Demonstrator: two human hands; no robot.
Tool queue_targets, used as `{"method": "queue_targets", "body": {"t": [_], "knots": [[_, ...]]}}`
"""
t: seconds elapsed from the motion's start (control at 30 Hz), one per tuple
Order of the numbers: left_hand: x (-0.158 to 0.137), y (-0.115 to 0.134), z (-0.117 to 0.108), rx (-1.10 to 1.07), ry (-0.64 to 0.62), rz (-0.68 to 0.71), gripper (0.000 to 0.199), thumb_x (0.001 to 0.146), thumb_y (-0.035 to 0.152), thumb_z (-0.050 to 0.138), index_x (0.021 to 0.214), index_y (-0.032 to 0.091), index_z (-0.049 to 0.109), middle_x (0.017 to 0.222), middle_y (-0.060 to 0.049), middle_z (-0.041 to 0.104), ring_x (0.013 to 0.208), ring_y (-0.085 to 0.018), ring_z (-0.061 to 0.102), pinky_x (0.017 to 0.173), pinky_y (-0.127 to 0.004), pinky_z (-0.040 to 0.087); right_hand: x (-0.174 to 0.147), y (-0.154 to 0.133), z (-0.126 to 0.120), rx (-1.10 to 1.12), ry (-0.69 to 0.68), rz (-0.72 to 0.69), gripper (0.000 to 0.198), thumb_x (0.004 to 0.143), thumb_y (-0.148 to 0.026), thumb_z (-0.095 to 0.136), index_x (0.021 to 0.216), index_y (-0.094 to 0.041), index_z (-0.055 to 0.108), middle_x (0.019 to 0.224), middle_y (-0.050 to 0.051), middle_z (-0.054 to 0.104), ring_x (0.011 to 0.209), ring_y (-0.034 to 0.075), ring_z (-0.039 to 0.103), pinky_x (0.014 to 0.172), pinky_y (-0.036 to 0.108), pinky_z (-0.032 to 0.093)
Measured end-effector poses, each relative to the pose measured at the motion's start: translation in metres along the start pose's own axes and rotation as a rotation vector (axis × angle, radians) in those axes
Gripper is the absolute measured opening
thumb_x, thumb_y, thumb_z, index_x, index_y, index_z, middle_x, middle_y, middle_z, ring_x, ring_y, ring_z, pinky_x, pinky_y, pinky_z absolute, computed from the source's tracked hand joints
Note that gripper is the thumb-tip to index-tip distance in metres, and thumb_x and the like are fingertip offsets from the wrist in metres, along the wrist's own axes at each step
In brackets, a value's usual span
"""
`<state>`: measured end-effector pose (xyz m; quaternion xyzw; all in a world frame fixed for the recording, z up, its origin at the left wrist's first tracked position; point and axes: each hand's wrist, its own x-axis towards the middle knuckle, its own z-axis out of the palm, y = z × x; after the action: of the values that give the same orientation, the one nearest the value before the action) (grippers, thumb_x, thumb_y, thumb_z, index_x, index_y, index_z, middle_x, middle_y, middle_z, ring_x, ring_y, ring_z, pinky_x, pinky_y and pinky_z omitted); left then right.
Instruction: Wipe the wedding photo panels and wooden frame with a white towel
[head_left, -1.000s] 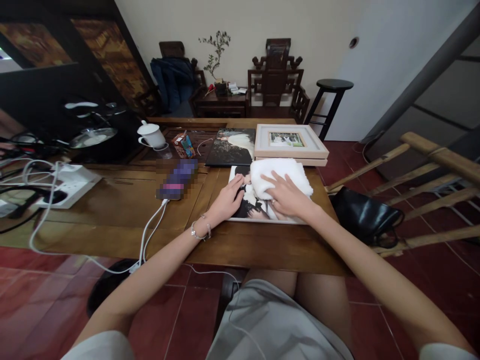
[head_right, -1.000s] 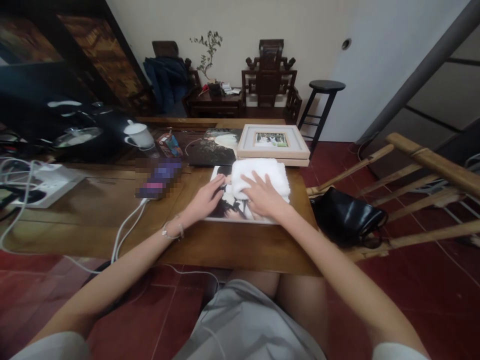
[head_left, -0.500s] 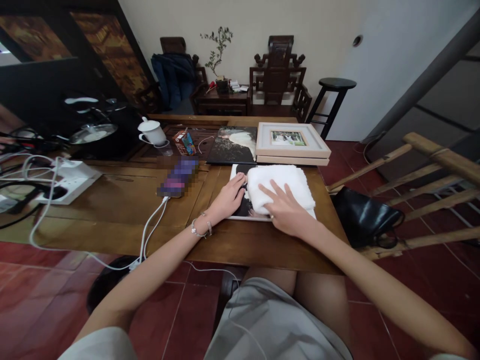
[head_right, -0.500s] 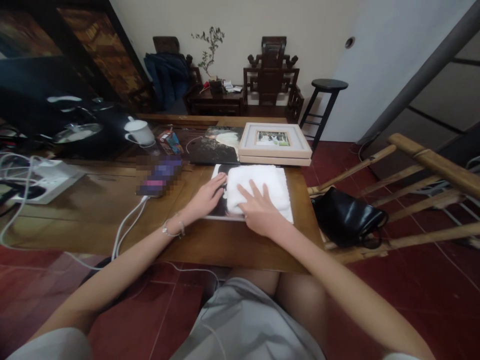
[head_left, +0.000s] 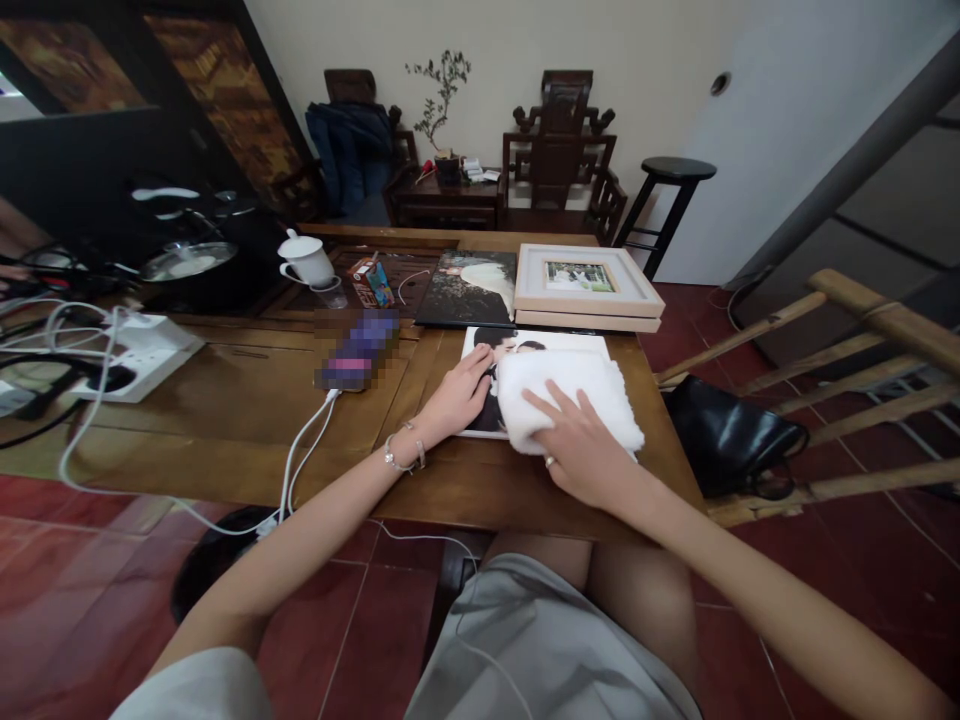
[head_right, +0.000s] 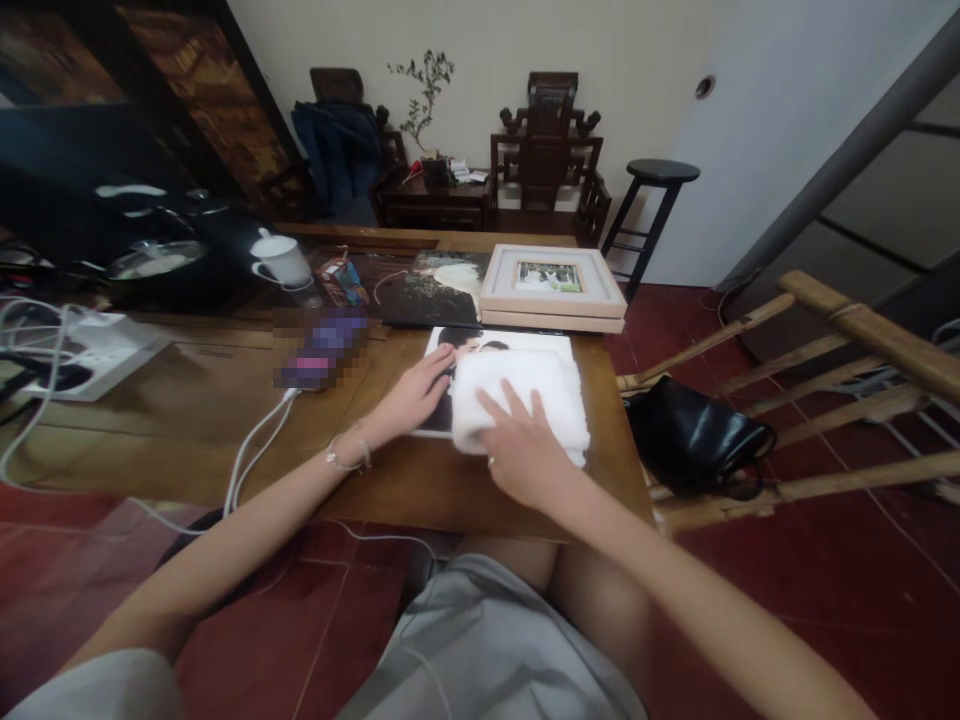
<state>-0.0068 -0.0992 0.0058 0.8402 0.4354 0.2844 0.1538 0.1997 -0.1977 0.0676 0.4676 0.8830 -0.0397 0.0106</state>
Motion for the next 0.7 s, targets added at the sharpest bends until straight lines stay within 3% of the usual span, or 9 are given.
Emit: {"method": "queue_targets", "body": {"t": [0.17,0.33,0.47,0.57,0.7], "knots": [[0.0,-0.005,0.003,0.0,-0.002,-0.008,0.046,0.096,0.027,0.034,0.138,0.011,0.046,0.149,-0.015,0.041,0.141,-0.025,0.033,0.117,-0.043,0.026,0.04,0.032,0.002,-0.061,0.042,0.097,0.047,0.079,-0.007,0.047,0.123,-0.015,0.063,0.155,0.013,0.029,0.141,0.044,0.018,0.105,0.07,0.024],[0.001,0.001,0.0,-0.123,0.048,-0.06,0.05,0.099,0.036,0.029,0.142,0.013,0.042,0.149,-0.012,0.043,0.14,-0.022,0.035,0.118,-0.039,0.025,0.06,0.022,0.002,-0.087,0.032,0.053,0.044,0.085,-0.014,0.049,0.127,-0.014,0.06,0.156,0.016,0.026,0.141,0.048,0.016,0.103,0.074,0.022],[0.0,0.007,-0.003,-0.29,0.214,-0.078,0.057,0.101,0.045,0.025,0.15,0.016,0.027,0.153,-0.01,0.036,0.14,-0.02,0.034,0.118,-0.04,0.024,0.052,-0.002,0.006,-0.097,0.048,-0.118,0.037,0.085,-0.014,0.05,0.119,-0.016,0.066,0.156,0.015,0.027,0.141,0.046,0.015,0.106,0.072,0.02],[-0.001,0.008,-0.004,-0.327,0.284,-0.055,0.058,0.1,0.051,0.026,0.148,0.019,0.034,0.153,-0.009,0.036,0.142,-0.021,0.031,0.119,-0.04,0.023,0.037,-0.014,0.01,-0.091,0.078,-0.233,0.035,0.082,-0.011,0.051,0.11,-0.018,0.071,0.155,0.012,0.03,0.141,0.046,0.018,0.107,0.071,0.02],[-0.001,0.008,-0.005,-0.305,0.272,-0.045,0.059,0.1,0.052,0.023,0.144,0.017,0.041,0.15,-0.009,0.041,0.14,-0.021,0.034,0.118,-0.041,0.024,0.013,-0.014,0.006,-0.037,0.009,-0.347,0.03,0.079,-0.015,0.055,0.104,-0.018,0.073,0.156,0.01,0.03,0.141,0.046,0.017,0.107,0.072,0.019]]}}
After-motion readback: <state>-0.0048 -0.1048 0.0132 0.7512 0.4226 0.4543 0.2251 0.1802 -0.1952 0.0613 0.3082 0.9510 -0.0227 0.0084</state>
